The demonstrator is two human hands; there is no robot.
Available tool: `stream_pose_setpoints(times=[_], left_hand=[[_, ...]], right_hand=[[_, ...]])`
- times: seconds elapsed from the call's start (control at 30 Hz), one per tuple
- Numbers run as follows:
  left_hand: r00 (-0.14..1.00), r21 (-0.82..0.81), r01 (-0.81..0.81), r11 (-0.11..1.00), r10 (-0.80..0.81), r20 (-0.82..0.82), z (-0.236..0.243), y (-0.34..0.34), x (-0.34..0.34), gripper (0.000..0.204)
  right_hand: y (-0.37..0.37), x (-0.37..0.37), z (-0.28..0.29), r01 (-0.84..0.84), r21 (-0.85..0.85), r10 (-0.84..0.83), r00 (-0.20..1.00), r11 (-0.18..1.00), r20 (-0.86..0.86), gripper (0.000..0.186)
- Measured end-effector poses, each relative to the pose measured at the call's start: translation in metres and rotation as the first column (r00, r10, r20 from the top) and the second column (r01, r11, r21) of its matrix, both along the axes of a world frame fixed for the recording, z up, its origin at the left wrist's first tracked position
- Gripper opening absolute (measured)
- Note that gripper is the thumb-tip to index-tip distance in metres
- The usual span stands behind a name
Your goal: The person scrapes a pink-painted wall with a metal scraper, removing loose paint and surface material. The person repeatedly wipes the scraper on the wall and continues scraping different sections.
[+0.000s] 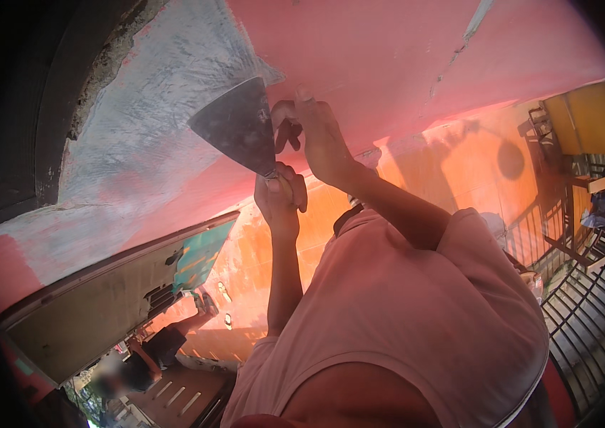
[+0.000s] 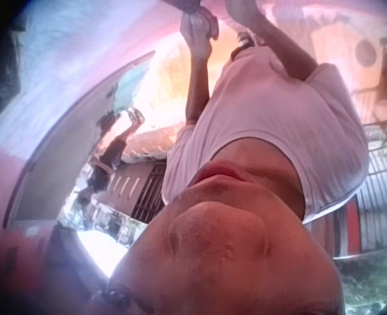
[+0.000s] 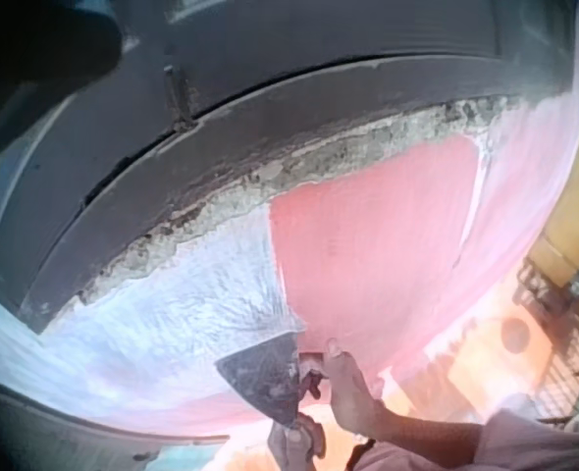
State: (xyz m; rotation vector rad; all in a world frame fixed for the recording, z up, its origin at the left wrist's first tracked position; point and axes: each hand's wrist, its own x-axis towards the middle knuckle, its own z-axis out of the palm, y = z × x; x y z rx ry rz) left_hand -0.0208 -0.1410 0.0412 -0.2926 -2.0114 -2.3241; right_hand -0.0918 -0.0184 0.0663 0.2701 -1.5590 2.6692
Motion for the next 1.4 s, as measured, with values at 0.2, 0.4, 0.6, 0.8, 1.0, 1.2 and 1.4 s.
stream_pose_setpoints(times=[0.2, 0.4, 0.6, 0.8, 1.0, 1.2, 1.4], left_hand=[[0.970, -0.172, 0.125, 0.977, -0.083, 0.229, -0.049, -0.013, 0.037, 0.030], [0.959, -0.092, 0.161, 0.983, -0.134, 0.249, -0.046, -0.016, 0.037, 0.029], [0.961, -0.148, 0.261, 0.954, -0.242, 0.135, 0.000, 0.030, -0.007, 0.028], [0.950, -0.376, 0.303, 0.875, -0.309, 0.046, 0.023, 0.034, -0.020, 0.031], [0.870, -0.712, -0.370, 0.597, -0.046, -0.490, 0.015, -0.008, -0.030, 0.044], [0.607, -0.768, -0.610, 0.196, -0.507, -0.612, 0.026, -0.031, -0.054, 0.039], [0.528, -0.781, -0.620, 0.076, -0.696, -0.487, 0.051, -0.020, -0.082, 0.032]], right_hand=[[0.101, 0.048, -0.111, 0.113, 0.369, -0.220, 0.939, 0.923, 0.263, 0.063], [0.140, 0.096, -0.189, 0.312, 0.315, -0.399, 0.877, 0.896, 0.267, 0.053], [0.080, 0.074, -0.076, -0.375, -0.088, 0.383, 0.869, 0.923, 0.312, 0.044], [0.073, 0.074, -0.039, -0.476, -0.162, 0.502, 0.833, 0.864, 0.233, 0.045], [0.075, 0.067, -0.051, -0.448, -0.127, 0.465, 0.869, 0.885, 0.172, 0.054], [0.064, 0.055, -0.064, -0.441, -0.098, 0.447, 0.893, 0.892, 0.051, 0.054], [0.062, 0.052, -0.065, -0.428, -0.198, 0.440, 0.898, 0.882, 0.018, 0.054]])
